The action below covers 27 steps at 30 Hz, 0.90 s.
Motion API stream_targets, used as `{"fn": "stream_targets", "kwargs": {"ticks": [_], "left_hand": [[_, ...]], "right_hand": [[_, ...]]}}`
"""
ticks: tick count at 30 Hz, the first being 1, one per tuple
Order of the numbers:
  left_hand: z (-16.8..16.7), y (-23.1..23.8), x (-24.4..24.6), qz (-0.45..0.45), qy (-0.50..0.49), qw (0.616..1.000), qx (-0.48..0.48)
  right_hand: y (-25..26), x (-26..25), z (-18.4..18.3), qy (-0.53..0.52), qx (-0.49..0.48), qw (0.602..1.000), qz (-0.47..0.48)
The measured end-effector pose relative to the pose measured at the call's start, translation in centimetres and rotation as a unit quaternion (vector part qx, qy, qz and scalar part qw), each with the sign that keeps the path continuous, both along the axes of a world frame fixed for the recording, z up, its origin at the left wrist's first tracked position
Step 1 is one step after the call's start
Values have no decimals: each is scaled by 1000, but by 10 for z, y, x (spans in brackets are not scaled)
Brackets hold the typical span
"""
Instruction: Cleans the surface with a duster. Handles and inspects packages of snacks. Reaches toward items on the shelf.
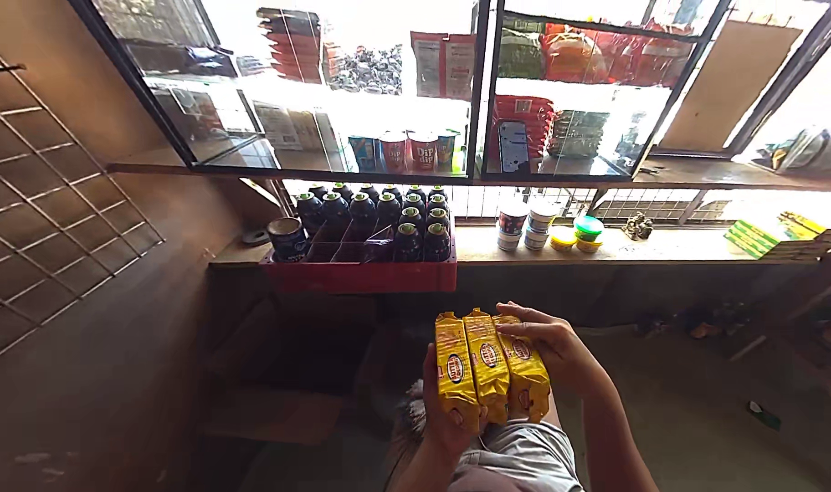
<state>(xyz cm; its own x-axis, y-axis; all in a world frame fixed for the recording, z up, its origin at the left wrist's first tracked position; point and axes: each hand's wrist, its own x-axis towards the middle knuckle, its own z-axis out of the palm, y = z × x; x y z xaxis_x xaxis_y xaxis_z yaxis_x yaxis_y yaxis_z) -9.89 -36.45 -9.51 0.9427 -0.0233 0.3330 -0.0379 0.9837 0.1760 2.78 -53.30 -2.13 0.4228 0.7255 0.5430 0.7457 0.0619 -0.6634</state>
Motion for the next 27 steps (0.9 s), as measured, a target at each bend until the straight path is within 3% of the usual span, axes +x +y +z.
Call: {"fn": "stream_targets", "kwargs": {"ticks": [3,9,12,17,22,27], "left_hand": [[-17,-4,-5,32,78,996,-5],[-26,7,-6,53,31,998,-4],[-28,17,-6,19,-34,999,-12],[-18,22,-1,51,-9,999,-16],[-43,35,16,26,-37,999,-18],[-56,36,24,71,17,997,18]], "right_hand": [[7,-4,-6,-1,12,1000,-20],[16,-11,-22,-14,120,993,-3],[16,-13,-17,-23,169,985,-16],[6,0,-3,-91,92,990,-64],[7,25,25,-179,22,968,-177],[18,63,76,-247,-2,936,-250]]}}
